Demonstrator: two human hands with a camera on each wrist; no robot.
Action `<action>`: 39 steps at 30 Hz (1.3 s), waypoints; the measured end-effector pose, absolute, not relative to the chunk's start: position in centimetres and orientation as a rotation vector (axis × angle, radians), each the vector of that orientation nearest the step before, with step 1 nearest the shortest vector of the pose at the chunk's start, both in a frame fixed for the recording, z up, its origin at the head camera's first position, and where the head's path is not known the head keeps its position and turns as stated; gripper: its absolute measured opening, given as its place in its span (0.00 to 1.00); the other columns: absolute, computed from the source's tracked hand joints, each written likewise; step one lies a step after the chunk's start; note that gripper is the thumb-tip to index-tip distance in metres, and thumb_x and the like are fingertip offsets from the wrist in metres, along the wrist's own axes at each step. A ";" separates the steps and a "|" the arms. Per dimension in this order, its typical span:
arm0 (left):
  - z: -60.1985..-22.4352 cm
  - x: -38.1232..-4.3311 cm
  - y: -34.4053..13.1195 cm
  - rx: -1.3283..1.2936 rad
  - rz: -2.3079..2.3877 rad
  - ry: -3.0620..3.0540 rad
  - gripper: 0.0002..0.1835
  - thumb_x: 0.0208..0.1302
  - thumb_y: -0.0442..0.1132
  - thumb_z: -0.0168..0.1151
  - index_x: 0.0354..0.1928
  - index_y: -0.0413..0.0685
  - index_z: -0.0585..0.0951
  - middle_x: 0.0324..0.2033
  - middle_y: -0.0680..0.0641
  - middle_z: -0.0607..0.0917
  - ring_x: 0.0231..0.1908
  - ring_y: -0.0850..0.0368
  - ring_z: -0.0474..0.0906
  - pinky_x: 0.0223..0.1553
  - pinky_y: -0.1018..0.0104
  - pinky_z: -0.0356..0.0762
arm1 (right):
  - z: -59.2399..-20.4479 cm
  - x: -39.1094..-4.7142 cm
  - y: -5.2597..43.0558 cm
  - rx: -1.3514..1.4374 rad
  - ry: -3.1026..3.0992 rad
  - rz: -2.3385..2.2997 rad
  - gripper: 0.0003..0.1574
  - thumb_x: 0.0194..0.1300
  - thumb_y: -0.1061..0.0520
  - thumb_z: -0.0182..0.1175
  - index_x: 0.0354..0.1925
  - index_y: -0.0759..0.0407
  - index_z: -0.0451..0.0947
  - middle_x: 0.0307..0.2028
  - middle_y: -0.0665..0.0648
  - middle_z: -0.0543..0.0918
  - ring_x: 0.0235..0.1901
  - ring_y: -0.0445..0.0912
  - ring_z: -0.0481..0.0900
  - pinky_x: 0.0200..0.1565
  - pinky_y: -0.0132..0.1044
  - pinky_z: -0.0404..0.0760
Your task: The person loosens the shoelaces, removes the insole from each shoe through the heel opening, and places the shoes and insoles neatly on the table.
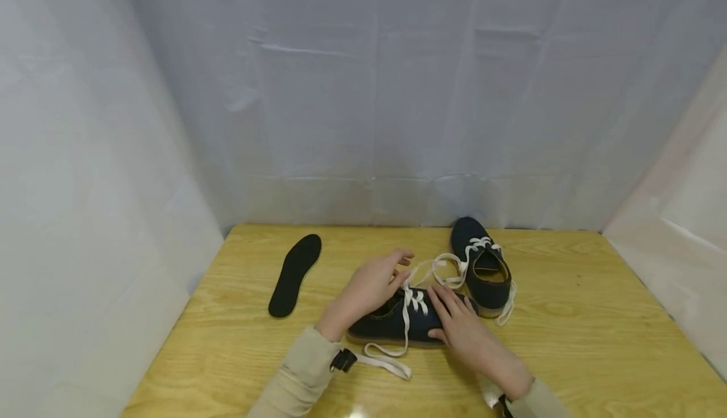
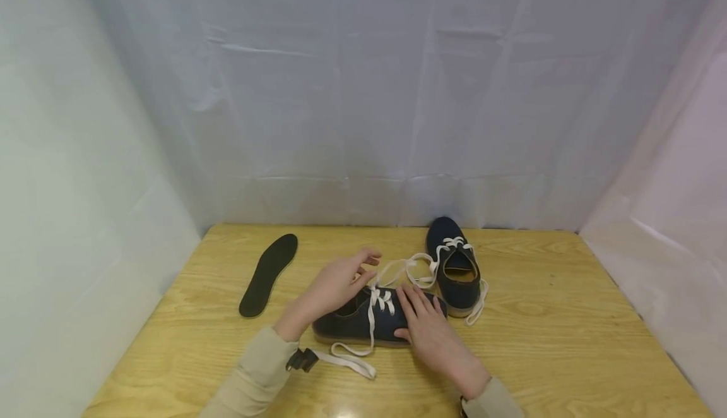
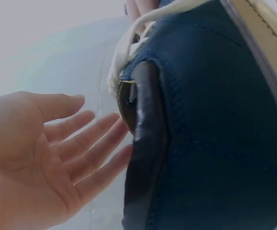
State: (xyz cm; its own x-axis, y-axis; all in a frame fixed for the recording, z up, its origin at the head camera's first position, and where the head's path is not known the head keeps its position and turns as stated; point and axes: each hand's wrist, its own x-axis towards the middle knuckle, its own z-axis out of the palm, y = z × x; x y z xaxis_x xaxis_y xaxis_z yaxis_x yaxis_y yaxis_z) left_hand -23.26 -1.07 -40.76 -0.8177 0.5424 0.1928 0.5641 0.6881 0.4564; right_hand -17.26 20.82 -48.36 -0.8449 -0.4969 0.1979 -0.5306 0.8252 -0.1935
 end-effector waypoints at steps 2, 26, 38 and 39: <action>-40.9 -23.1 -1.1 -0.948 -0.728 -2.869 0.15 0.76 0.41 0.58 0.60 0.49 0.80 0.54 0.48 0.85 0.45 0.56 0.85 0.41 0.64 0.83 | -48.4 -17.2 20.8 0.812 -2.864 0.362 0.45 0.72 0.49 0.60 0.75 0.70 0.57 0.72 0.73 0.63 0.71 0.69 0.62 0.61 0.71 0.66; -42.7 -23.4 -1.0 -0.739 -0.731 -2.796 0.03 0.70 0.39 0.64 0.35 0.51 0.83 0.28 0.52 0.86 0.30 0.59 0.83 0.31 0.67 0.79 | -48.5 -17.3 21.0 0.795 -2.872 0.358 0.45 0.73 0.48 0.59 0.76 0.68 0.56 0.72 0.71 0.63 0.71 0.67 0.62 0.62 0.69 0.66; -41.8 -23.0 -0.9 -0.884 -0.597 -2.885 0.06 0.71 0.41 0.63 0.43 0.52 0.87 0.39 0.51 0.85 0.36 0.59 0.83 0.33 0.68 0.79 | -48.5 -17.3 20.9 0.789 -2.884 0.343 0.46 0.73 0.48 0.59 0.76 0.68 0.55 0.73 0.71 0.62 0.71 0.66 0.62 0.62 0.69 0.67; -41.8 -23.0 -0.9 -0.867 -0.601 -2.883 0.06 0.71 0.42 0.63 0.42 0.52 0.86 0.38 0.51 0.85 0.35 0.60 0.83 0.33 0.68 0.79 | -48.5 -17.3 20.9 0.791 -2.884 0.345 0.46 0.73 0.48 0.60 0.76 0.68 0.55 0.73 0.71 0.62 0.71 0.66 0.62 0.62 0.69 0.67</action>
State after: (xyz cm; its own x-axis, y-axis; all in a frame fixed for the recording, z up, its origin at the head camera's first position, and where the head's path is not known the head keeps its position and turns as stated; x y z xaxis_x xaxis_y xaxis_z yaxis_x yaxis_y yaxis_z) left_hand -22.97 -0.90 -41.79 -0.8382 0.5155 0.1780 0.5437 0.7643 0.3468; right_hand -17.29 20.94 -48.50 -0.8539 -0.4862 0.1854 -0.5162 0.8364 -0.1843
